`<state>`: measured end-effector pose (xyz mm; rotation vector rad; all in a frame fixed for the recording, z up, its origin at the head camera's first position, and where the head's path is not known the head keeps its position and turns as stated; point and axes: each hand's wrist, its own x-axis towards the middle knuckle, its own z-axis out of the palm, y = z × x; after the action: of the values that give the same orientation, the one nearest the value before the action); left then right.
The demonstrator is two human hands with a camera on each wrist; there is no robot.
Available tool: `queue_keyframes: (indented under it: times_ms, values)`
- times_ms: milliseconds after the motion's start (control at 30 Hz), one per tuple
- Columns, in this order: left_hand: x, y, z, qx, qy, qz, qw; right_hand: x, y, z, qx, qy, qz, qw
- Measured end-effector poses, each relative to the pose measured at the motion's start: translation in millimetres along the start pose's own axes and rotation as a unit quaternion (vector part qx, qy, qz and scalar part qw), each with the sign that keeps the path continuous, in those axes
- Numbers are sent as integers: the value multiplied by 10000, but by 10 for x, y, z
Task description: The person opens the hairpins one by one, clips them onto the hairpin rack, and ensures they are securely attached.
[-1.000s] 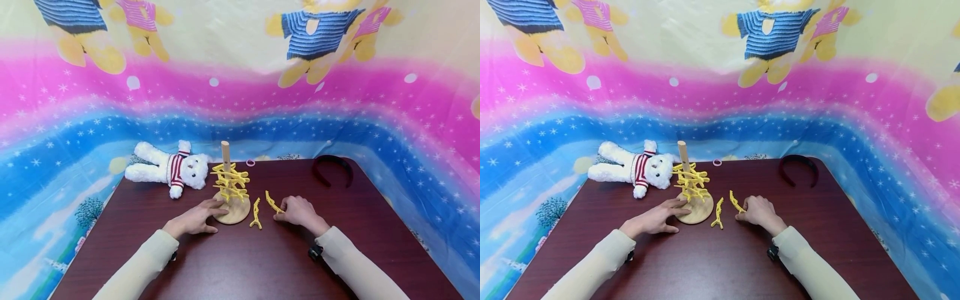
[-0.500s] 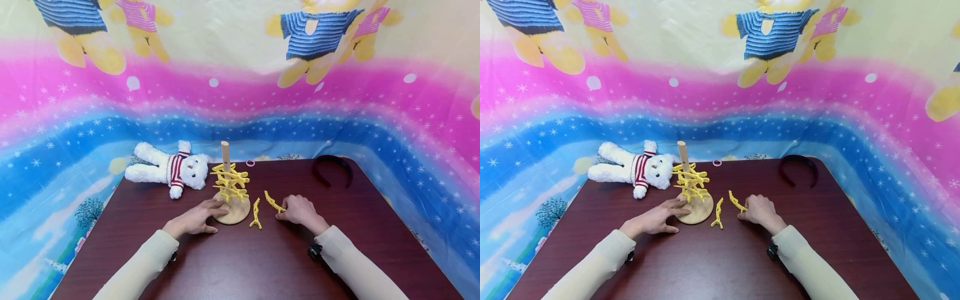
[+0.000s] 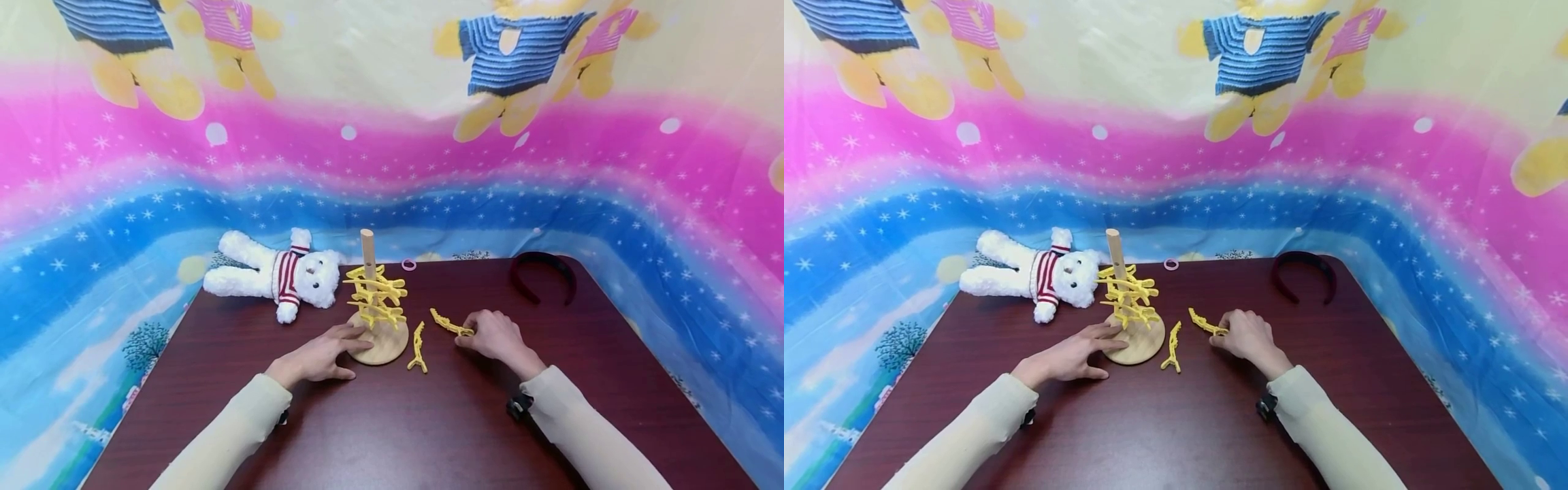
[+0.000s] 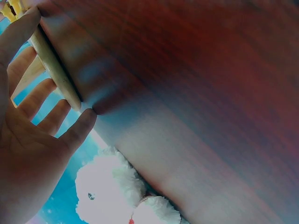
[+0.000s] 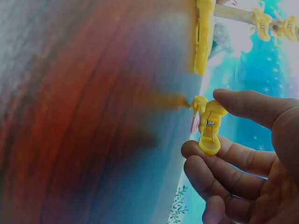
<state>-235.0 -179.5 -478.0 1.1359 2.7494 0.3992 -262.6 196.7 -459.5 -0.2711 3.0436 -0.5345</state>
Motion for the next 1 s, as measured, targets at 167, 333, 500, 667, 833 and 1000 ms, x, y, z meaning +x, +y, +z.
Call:
queue_keyframes:
  times_ms: [167,333,500,667,833,1000]
  values:
    - [1,-2,-5,2,15,20,10000,4,31,-66,348,246,-322,9986]
    - [-3,-1,-7,3,36,47,10000,4,49,-157,426,551,-614,9957]
    - [-5,3,-7,-31,31,50,10000,-25,1,-263,515,733,-730,9933]
    - [-4,-4,6,-8,27,50,10000,-66,-60,-381,675,837,-848,9906]
    - [0,-12,13,24,31,70,10000,-102,-112,-507,706,929,-930,9888]
    - [4,-19,12,32,32,68,10000,-128,-174,-643,735,858,-952,9890]
